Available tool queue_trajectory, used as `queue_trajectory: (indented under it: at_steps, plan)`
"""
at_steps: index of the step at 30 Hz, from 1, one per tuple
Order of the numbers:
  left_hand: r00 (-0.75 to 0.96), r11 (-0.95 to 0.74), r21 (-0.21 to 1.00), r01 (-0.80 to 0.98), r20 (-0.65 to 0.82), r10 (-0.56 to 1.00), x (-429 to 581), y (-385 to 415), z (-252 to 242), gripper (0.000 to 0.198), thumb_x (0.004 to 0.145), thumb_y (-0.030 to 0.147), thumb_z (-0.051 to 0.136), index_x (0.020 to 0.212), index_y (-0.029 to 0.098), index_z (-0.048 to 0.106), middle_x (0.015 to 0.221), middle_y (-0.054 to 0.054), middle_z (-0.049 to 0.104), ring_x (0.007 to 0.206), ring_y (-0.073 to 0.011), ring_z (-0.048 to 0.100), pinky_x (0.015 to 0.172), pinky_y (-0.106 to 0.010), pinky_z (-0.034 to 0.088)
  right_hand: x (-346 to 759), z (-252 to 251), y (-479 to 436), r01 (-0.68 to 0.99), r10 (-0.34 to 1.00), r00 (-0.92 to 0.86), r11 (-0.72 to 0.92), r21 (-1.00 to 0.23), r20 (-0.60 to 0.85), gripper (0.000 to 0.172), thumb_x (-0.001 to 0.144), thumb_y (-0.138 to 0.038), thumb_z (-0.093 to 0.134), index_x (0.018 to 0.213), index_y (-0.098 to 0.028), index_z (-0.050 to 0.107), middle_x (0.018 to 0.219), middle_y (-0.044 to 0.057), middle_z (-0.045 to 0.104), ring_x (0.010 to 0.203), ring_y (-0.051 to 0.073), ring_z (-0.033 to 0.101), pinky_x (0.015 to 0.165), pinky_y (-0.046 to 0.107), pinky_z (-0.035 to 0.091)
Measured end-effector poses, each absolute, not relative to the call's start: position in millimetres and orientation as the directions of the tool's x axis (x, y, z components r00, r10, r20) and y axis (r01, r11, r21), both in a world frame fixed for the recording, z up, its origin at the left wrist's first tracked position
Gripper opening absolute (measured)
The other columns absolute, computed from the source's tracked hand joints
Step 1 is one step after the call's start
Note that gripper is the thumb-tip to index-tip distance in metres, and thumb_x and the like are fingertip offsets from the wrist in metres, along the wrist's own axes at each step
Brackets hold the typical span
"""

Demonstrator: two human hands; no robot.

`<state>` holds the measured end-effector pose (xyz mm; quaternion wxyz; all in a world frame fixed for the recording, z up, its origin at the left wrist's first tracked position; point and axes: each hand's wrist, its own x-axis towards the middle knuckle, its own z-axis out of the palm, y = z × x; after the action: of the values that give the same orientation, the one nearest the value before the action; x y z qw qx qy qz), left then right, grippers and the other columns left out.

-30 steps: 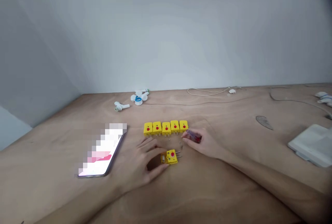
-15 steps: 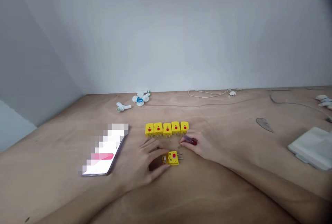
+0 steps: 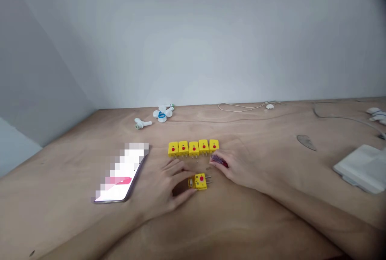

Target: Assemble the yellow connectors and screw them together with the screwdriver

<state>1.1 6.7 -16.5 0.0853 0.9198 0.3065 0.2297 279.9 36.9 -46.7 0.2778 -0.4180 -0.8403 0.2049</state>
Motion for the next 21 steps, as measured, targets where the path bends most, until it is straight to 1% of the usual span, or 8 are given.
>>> queue_trajectory:
  at_steps: [4,6,8,10,16,21]
  plan:
    - [0.694,-0.780,0.284,0.557,0.356,0.626,0.6,5.8,-17.4,0.035,0.093,0.038,0.070,0.125,0.026,0.067,0.117,-0.006,0.069,0.111,-0.0290,0.063,0.100,-0.046,0.051,278.5,-46.5,33.7,0.536,0.822,-0.503,0.540,-0.649,0.269,0.017,0.104,-0.033,0.050,0.096,-0.022,0.061,0.091,0.003,0.069,0.076,0.018,0.062,0.069,0.030,0.047]
    - [0.686,-0.772,0.288,0.567,0.354,0.636,1.2,5.7,-17.4,0.034,0.091,0.039,0.071,0.122,0.024,0.067,0.116,-0.006,0.069,0.111,-0.0290,0.062,0.100,-0.046,0.050,276.8,-43.3,30.8,0.516,0.823,-0.511,0.524,-0.677,0.248,0.018,0.104,-0.034,0.050,0.095,-0.021,0.060,0.089,0.002,0.067,0.073,0.017,0.060,0.066,0.029,0.046]
    - [0.687,-0.770,0.302,0.563,0.347,0.638,2.0,5.9,-17.0,0.030,0.092,0.037,0.070,0.119,0.024,0.068,0.115,-0.006,0.069,0.111,-0.0281,0.062,0.099,-0.045,0.050,274.8,-38.6,27.5,0.516,0.817,-0.529,0.524,-0.678,0.228,0.019,0.104,-0.035,0.050,0.095,-0.021,0.060,0.087,0.001,0.066,0.072,0.017,0.059,0.066,0.029,0.045]
    - [0.692,-0.773,0.314,0.551,0.345,0.634,2.7,6.2,-15.7,0.027,0.093,0.035,0.069,0.118,0.024,0.068,0.115,-0.006,0.069,0.110,-0.0274,0.063,0.098,-0.044,0.051,273.0,-34.0,24.4,0.542,0.813,-0.545,0.529,-0.653,0.207,0.021,0.104,-0.037,0.051,0.093,-0.021,0.060,0.088,0.002,0.066,0.073,0.017,0.059,0.067,0.030,0.044]
    - [0.698,-0.772,0.330,0.543,0.334,0.633,3.2,4.9,-9.4,0.031,0.094,0.037,0.068,0.121,0.022,0.066,0.113,-0.008,0.071,0.109,-0.0270,0.065,0.100,-0.044,0.052,269.1,-28.5,18.4,0.533,0.799,-0.560,0.549,-0.644,0.219,0.023,0.104,-0.036,0.053,0.087,-0.021,0.056,0.081,-0.001,0.061,0.070,0.016,0.055,0.066,0.028,0.042]
    - [0.700,-0.790,0.315,0.526,0.367,0.612,4.2,4.9,-9.0,0.032,0.095,0.037,0.067,0.123,0.022,0.065,0.113,-0.007,0.073,0.108,-0.0263,0.067,0.100,-0.043,0.054,267.5,-26.6,15.4,0.518,0.806,-0.552,0.532,-0.670,0.213,0.021,0.104,-0.036,0.052,0.091,-0.021,0.059,0.083,0.000,0.062,0.072,0.016,0.056,0.067,0.028,0.043]
